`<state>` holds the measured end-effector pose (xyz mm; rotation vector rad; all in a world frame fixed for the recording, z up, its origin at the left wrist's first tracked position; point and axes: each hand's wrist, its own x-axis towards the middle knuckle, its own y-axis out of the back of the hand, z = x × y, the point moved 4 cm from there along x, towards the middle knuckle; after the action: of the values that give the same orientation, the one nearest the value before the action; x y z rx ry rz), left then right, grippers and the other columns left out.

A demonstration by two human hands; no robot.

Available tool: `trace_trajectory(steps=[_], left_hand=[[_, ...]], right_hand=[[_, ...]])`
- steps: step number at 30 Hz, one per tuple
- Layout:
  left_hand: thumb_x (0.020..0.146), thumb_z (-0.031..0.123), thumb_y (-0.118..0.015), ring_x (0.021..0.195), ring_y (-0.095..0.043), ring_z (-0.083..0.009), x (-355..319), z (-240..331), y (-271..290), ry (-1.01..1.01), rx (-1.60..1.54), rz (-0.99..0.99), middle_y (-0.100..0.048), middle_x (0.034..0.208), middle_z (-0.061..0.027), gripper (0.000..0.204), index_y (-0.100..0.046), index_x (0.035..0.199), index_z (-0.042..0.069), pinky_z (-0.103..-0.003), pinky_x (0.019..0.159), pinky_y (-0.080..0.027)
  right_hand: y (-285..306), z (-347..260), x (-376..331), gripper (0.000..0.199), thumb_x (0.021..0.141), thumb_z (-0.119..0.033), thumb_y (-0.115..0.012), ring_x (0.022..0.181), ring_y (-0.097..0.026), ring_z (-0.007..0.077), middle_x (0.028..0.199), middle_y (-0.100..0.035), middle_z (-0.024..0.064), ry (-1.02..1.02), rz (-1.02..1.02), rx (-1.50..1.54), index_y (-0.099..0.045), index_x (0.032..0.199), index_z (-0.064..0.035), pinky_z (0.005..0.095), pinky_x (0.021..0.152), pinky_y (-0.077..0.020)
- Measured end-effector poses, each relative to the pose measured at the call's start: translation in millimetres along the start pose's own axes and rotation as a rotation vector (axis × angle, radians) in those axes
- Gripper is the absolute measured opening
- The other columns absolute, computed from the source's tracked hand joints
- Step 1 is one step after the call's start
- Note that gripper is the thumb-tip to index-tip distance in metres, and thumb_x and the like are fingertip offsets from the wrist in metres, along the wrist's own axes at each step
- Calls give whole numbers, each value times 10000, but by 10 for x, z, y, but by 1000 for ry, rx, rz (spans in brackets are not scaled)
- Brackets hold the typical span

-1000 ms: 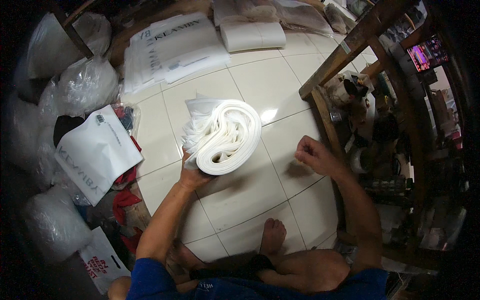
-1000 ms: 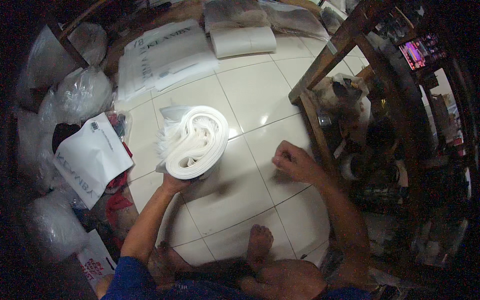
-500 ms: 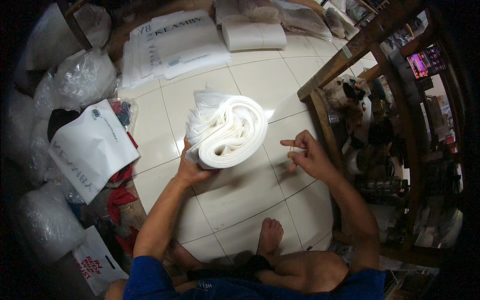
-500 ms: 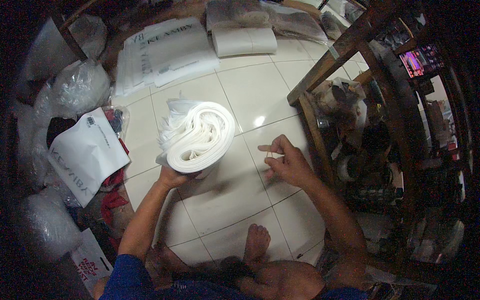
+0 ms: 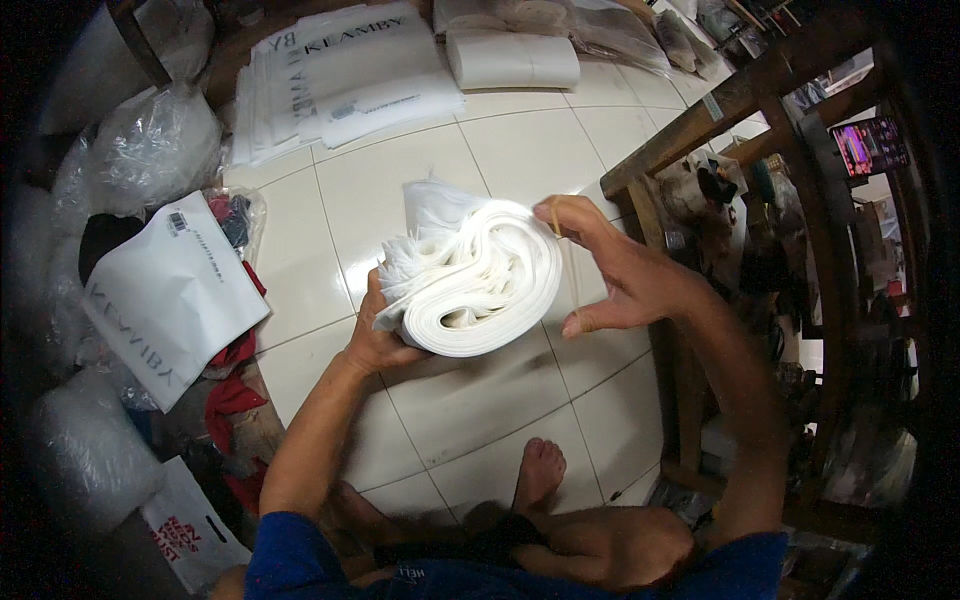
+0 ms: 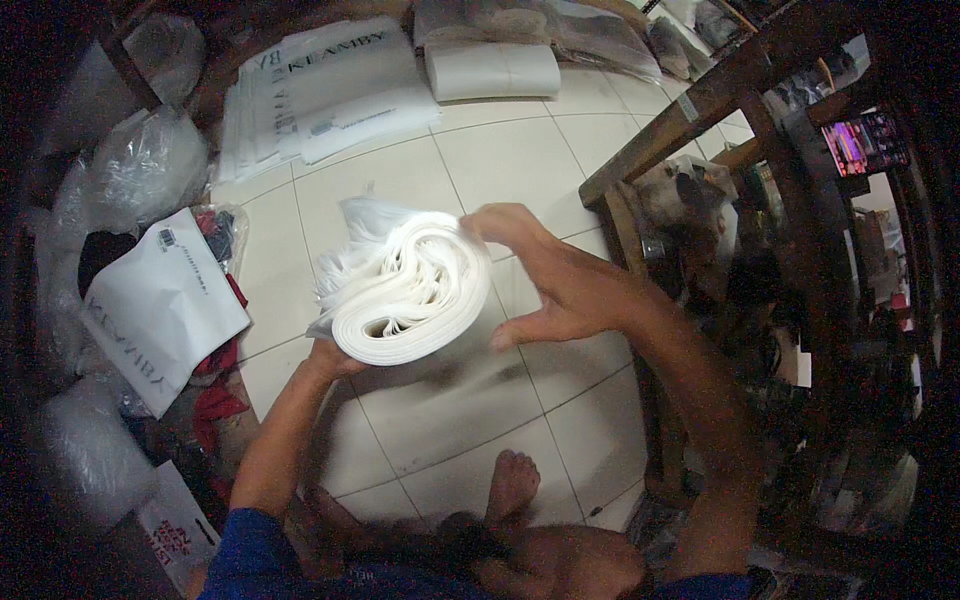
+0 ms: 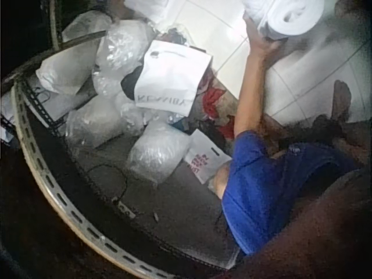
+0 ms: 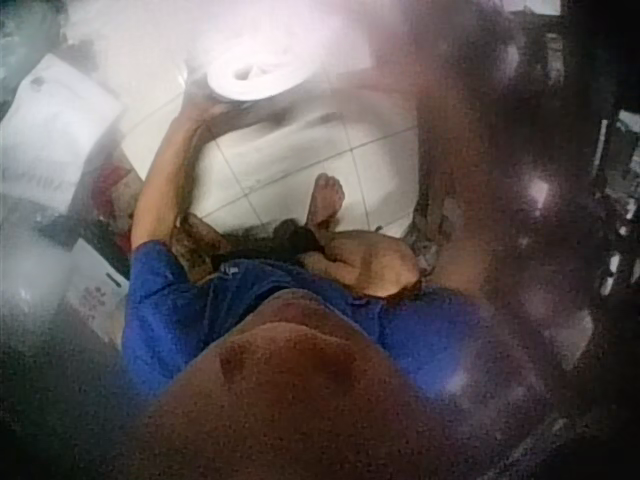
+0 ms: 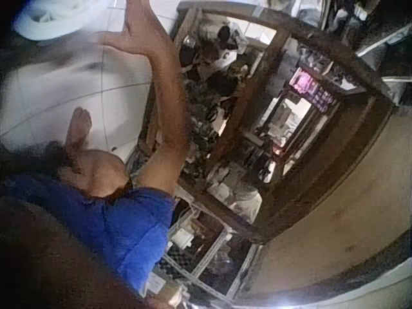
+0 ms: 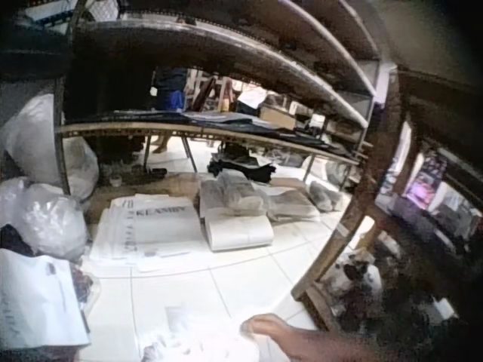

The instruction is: The person sits on the floor and repeatedly folds white poly mailers labeled 'KLAMBY' into compact stacks. They handle the mailers one by one, aligning edges and pressing them flat, then place the folded stacks onto a nearby wooden shelf.

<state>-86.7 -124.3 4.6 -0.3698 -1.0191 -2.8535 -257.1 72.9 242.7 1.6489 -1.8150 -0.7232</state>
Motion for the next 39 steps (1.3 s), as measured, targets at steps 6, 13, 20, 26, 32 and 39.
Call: trace_trajectory(steps=[6, 13, 20, 26, 32, 39], left_hand=[[528, 260, -916, 1078, -581, -312, 275, 319, 188, -72, -291, 14, -574, 1180, -124, 866, -473, 1260, 124, -392, 948, -453], [553, 199, -872, 997, -591, -363, 399, 813, 348, -10, -346, 54, -553, 1121, -162, 862, -403, 1267, 83, -424, 840, -496], [605, 296, -844, 1094, -538, -366, 456, 1166, 170, 32, -208, 14, -541, 1189, -174, 766, -500, 1241, 44, -460, 930, -443], [662, 280, -806, 1161, -501, -336, 542, 1286, 43, -96, -57, -55, -561, 1211, -183, 677, -535, 1237, 47, -449, 987, -423], [649, 322, -806, 1181, -492, -389, 366, 1179, -29, -275, -45, -59, -517, 1254, -223, 758, -497, 1286, 53, -474, 1029, -377], [514, 175, -866, 1131, -515, -424, 274, 1139, -71, -371, -107, -5, -481, 1283, -236, 1027, -361, 1406, 110, -485, 969, -440]], right_hand=[[-52, -303, 421, 998, 614, -405, -866, 1256, -422, 430, 1322, -388, 262, -88, -248, -177, -355, 1368, 2, 447, 1052, -376], [-290, -685, 567, 913, 585, -400, -861, 1163, -451, 429, 1163, -451, 250, -44, -232, -433, -416, 1286, -20, 616, 1072, -271], [-552, -868, 685, 705, 715, -259, -759, 1174, -466, 442, 1218, -460, 298, -123, -259, -636, -431, 1266, 35, 625, 1035, -296], [-807, -840, 817, 734, 711, -170, -730, 1211, -471, 509, 1304, -426, 386, -230, -584, -851, -385, 1298, 104, 612, 1052, -320], [-634, -317, 1257, 511, 826, -380, -559, 1071, -615, 293, 1106, -652, 244, -692, -1107, -290, -665, 1063, 60, 442, 929, -440], [-380, 1003, 206, 580, 917, -497, -467, 1100, -584, 277, 1261, -610, 136, -1066, -610, 412, -610, 1234, -32, 399, 951, -438]])
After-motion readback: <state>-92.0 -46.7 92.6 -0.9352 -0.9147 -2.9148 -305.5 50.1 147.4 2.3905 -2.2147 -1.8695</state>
